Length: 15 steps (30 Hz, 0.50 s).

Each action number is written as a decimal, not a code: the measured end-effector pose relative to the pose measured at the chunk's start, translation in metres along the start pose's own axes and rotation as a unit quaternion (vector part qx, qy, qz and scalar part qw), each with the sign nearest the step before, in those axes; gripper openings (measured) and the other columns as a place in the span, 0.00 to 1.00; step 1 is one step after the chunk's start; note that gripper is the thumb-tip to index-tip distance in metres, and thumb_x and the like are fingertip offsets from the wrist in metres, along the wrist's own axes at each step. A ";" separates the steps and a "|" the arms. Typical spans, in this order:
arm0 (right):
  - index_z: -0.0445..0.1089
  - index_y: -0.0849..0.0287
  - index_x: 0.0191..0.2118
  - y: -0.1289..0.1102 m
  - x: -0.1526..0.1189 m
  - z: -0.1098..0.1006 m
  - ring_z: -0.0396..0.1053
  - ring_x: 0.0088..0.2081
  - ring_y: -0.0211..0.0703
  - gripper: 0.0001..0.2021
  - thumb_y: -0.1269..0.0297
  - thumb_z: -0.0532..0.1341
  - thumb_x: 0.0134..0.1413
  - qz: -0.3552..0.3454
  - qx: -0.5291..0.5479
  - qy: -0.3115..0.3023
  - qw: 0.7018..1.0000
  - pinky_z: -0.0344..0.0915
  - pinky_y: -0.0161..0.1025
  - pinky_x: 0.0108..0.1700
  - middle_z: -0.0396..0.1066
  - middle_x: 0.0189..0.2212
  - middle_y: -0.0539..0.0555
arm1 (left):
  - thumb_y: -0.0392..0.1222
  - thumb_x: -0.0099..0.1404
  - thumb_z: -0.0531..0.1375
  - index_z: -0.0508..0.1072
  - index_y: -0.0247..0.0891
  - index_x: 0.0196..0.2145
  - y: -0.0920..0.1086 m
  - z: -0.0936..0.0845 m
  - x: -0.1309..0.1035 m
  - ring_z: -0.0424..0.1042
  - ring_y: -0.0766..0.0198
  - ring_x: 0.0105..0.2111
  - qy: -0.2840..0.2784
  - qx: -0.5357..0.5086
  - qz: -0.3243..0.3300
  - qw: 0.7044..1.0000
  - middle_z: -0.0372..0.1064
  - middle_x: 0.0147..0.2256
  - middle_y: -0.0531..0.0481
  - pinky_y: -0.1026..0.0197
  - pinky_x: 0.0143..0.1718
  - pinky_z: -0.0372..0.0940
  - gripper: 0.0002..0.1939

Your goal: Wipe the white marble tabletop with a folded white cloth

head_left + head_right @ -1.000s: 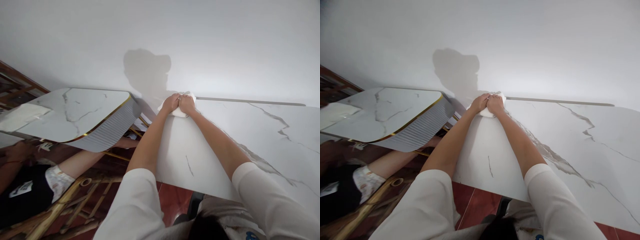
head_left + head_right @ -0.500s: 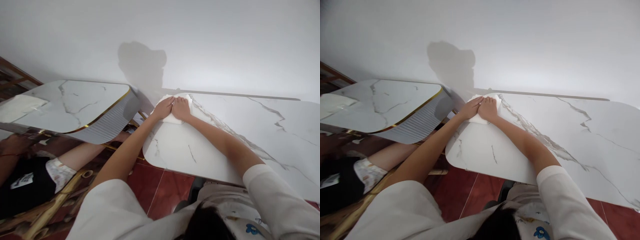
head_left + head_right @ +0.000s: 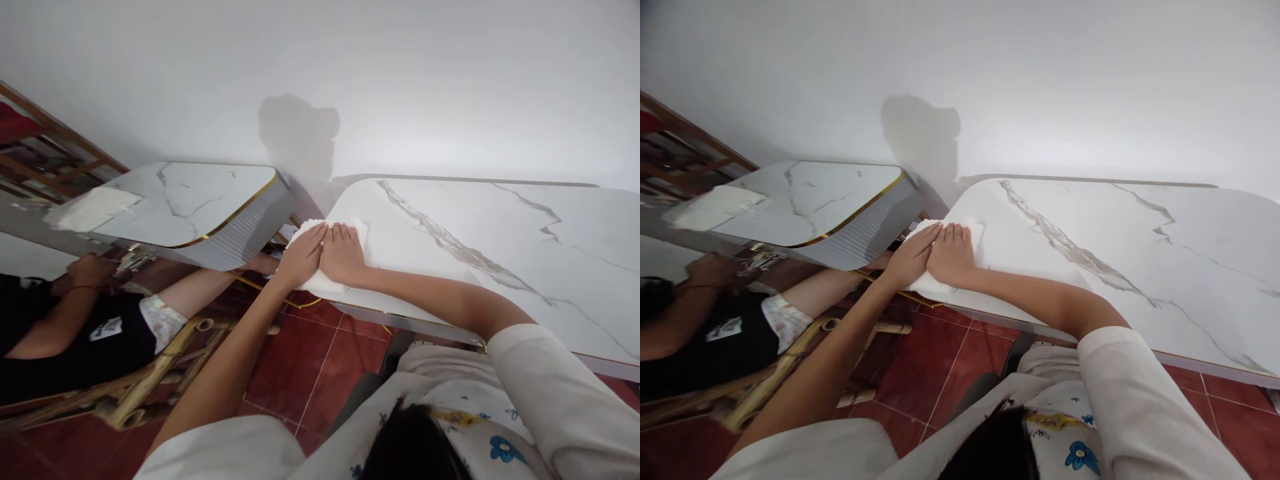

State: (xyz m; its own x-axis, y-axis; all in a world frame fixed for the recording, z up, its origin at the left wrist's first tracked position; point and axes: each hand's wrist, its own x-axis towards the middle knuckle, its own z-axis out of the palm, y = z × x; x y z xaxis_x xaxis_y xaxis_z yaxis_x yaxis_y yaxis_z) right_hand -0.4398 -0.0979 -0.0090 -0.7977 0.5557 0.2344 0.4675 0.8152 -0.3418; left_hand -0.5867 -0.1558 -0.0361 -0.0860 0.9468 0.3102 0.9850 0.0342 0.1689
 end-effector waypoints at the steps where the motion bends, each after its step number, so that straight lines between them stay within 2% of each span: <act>1: 0.51 0.81 0.64 -0.003 -0.005 0.000 0.47 0.66 0.58 0.27 0.68 0.44 0.65 -0.005 -0.001 -0.002 1.000 0.39 0.52 0.67 0.52 0.65 0.71 | 0.42 0.67 0.41 0.58 0.36 0.63 0.003 -0.002 -0.007 0.55 0.56 0.64 -0.002 0.003 -0.002 1.000 0.57 0.63 0.45 0.48 0.66 0.51 0.28; 4: 0.52 0.80 0.64 -0.006 -0.019 -0.001 0.48 0.66 0.57 0.27 0.68 0.45 0.65 -0.022 -0.004 -0.007 1.000 0.40 0.52 0.67 0.52 0.65 0.70 | 0.43 0.67 0.41 0.59 0.33 0.62 0.016 -0.004 -0.021 0.56 0.56 0.64 -0.004 0.014 -0.021 1.000 0.57 0.63 0.42 0.49 0.66 0.50 0.29; 7: 0.53 0.78 0.64 -0.001 -0.030 -0.006 0.49 0.66 0.56 0.27 0.68 0.44 0.65 -0.029 -0.002 -0.009 1.000 0.41 0.52 0.67 0.53 0.65 0.68 | 0.43 0.67 0.40 0.59 0.31 0.62 0.034 -0.005 -0.025 0.55 0.55 0.64 -0.009 0.027 -0.047 0.998 0.57 0.63 0.40 0.50 0.66 0.50 0.29; 12: 0.55 0.80 0.64 0.026 -0.059 -0.022 0.49 0.66 0.56 0.26 0.70 0.44 0.63 -0.037 -0.003 -0.010 0.999 0.41 0.51 0.67 0.53 0.64 0.70 | 0.40 0.66 0.42 0.58 0.33 0.63 0.078 -0.001 -0.018 0.55 0.56 0.64 -0.035 0.018 -0.042 0.998 0.57 0.63 0.42 0.48 0.66 0.51 0.29; 15: 0.55 0.77 0.64 0.046 -0.077 -0.031 0.49 0.66 0.56 0.27 0.69 0.44 0.63 -0.030 -0.017 -0.008 0.999 0.41 0.53 0.67 0.54 0.64 0.69 | 0.41 0.67 0.42 0.58 0.29 0.63 0.105 0.002 -0.009 0.54 0.56 0.64 -0.066 0.000 -0.040 0.997 0.54 0.64 0.41 0.50 0.66 0.50 0.29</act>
State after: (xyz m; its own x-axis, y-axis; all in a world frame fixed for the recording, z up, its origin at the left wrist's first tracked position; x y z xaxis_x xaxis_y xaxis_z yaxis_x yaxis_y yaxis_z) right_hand -0.3445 -0.0981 -0.0143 -0.8304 0.5031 0.2394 0.4310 0.8524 -0.2962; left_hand -0.4821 -0.1605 -0.0228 -0.1429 0.9751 0.1694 0.9760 0.1104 0.1879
